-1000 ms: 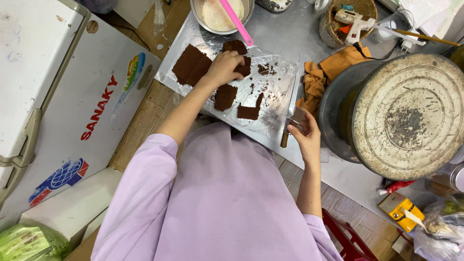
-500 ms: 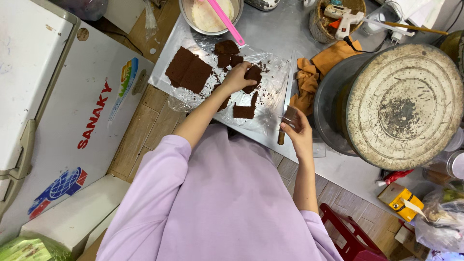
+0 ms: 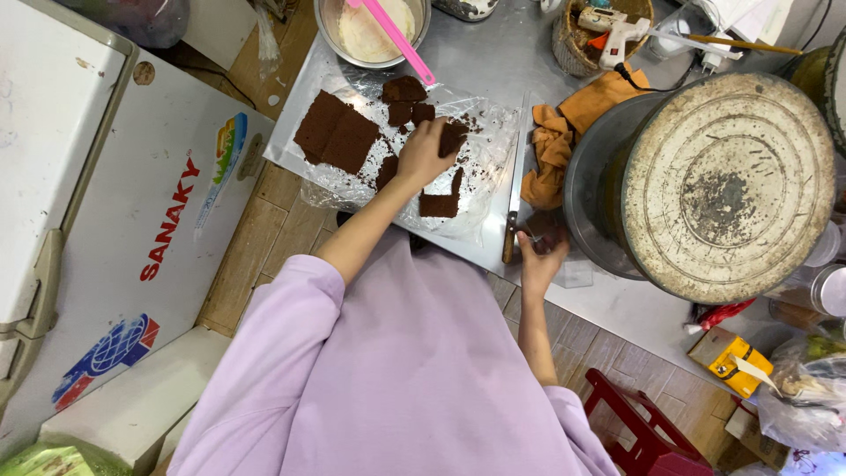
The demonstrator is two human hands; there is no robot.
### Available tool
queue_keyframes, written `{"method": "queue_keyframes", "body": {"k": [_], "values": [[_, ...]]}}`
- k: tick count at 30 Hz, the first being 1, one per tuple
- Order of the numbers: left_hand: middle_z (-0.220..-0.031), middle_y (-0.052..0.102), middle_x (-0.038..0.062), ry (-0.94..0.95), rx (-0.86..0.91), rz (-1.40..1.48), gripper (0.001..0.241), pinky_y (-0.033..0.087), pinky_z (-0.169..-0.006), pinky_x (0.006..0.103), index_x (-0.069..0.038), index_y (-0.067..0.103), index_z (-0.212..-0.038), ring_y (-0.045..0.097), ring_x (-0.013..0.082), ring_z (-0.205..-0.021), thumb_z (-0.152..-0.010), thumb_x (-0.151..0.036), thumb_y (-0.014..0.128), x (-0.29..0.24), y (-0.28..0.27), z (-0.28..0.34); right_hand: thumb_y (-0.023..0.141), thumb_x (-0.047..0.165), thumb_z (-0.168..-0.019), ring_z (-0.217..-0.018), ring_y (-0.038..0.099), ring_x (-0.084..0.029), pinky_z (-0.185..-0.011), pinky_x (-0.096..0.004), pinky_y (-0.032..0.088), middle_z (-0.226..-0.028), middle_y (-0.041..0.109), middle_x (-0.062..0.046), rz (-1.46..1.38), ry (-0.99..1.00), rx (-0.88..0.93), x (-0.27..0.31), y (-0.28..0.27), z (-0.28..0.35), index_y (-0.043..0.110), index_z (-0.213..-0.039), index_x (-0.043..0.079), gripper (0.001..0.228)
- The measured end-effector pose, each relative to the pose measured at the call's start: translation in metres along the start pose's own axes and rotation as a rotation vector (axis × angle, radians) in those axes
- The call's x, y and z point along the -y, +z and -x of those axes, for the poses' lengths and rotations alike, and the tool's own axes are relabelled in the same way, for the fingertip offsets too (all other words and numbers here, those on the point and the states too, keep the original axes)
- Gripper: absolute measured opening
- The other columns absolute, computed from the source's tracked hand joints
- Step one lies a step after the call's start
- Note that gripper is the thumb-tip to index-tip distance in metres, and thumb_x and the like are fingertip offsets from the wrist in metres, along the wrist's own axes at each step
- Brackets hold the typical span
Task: The person takes small square cakes from a tray on a counter and places them individually into clear plastic containers. They use a knife to separate the cakes and then manually close the lid of each container.
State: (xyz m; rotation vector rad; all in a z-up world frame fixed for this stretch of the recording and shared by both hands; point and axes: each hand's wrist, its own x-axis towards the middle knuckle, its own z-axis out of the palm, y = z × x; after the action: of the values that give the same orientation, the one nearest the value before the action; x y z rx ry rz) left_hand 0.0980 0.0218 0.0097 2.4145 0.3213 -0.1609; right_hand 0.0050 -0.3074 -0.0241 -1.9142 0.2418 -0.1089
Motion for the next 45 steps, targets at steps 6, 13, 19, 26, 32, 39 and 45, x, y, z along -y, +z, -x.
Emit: {"method": "queue_keyframes", "body": {"k": [6,13,19,26,32,39,45], "values": [[-0.137,0.062,0.019,-0.133,0.106,0.636,0.062,0.054,-0.101,0.0379,0.0,0.043,-0.144,0.069,0.0289,-0.118,-0.094,-0.029,0.068,0.034,0.011,-0.006,0.088,0.019,-0.083,-0.103,0.055,-0.028,-0.093,-0.039,0.049,-0.114,0.056,-0.017,0.285,0.072,0.04,0.041,-0.004,0.054,0.053,-0.123,-0.003,0.057],[-0.126,0.066,0.021,-0.08,-0.062,0.201,0.054,0.053,-0.093,0.0443,0.0,0.057,-0.135,0.067,0.0355,-0.112,-0.093,-0.03,0.072,0.027,0.009,0.001,0.083,0.014,-0.086,-0.114,0.058,-0.042,-0.099,-0.048,0.047,-0.126,0.062,-0.023,0.617,-0.299,0.204,0.069,0.023,0.042,0.057,-0.128,-0.003,0.052],[-0.116,0.073,0.018,-0.126,-0.113,0.286,0.051,0.056,-0.094,0.0408,-0.005,0.063,-0.132,0.071,0.0332,-0.109,-0.091,-0.033,0.075,0.026,0.011,0.001,0.06,0.009,-0.087,-0.096,0.067,-0.039,-0.089,-0.047,0.052,-0.118,0.064,-0.024,0.421,0.042,0.337,0.079,0.036,0.038,0.049,-0.142,-0.001,0.057],[-0.122,0.068,0.025,0.02,-0.32,0.167,0.057,0.054,-0.085,0.0448,-0.001,0.056,-0.136,0.068,0.0408,-0.104,-0.09,-0.029,0.075,0.025,0.028,-0.005,0.044,0.016,-0.107,-0.1,0.07,-0.037,-0.087,-0.043,0.054,-0.121,0.065,-0.022,0.365,-0.051,0.474,0.1,0.041,0.051,0.042,-0.152,0.005,0.046],[-0.093,0.072,0.026,-0.187,-0.25,0.323,0.057,0.056,-0.077,0.0473,-0.004,0.051,-0.148,0.071,0.042,-0.084,-0.097,-0.024,0.065,0.001,0.037,0.004,0.05,0.007,-0.104,-0.105,0.068,-0.039,-0.087,-0.044,0.054,-0.125,0.063,-0.023,0.282,-0.288,0.511,0.097,0.056,0.058,0.044,-0.152,0.006,0.048],[-0.087,0.073,0.022,-0.175,-0.388,0.477,0.05,0.057,-0.065,0.0428,-0.004,0.055,-0.144,0.073,0.0315,-0.069,-0.098,-0.022,0.063,0.003,0.054,0.0,0.053,0.004,-0.098,-0.082,0.067,-0.038,-0.071,-0.048,0.054,-0.107,0.061,-0.018,0.463,-0.251,0.554,0.096,0.059,0.061,0.042,-0.151,0.01,0.055],[-0.074,0.07,0.023,-0.314,-0.339,0.427,0.049,0.051,-0.058,0.0436,-0.006,0.054,-0.147,0.067,0.03,-0.058,-0.1,-0.02,0.059,-0.007,0.049,0.001,0.054,0.003,-0.096,-0.075,0.065,-0.038,-0.067,-0.049,0.054,-0.104,0.059,-0.017,0.509,-0.278,0.574,0.102,0.053,0.063,0.039,-0.154,0.012,0.061]]}}
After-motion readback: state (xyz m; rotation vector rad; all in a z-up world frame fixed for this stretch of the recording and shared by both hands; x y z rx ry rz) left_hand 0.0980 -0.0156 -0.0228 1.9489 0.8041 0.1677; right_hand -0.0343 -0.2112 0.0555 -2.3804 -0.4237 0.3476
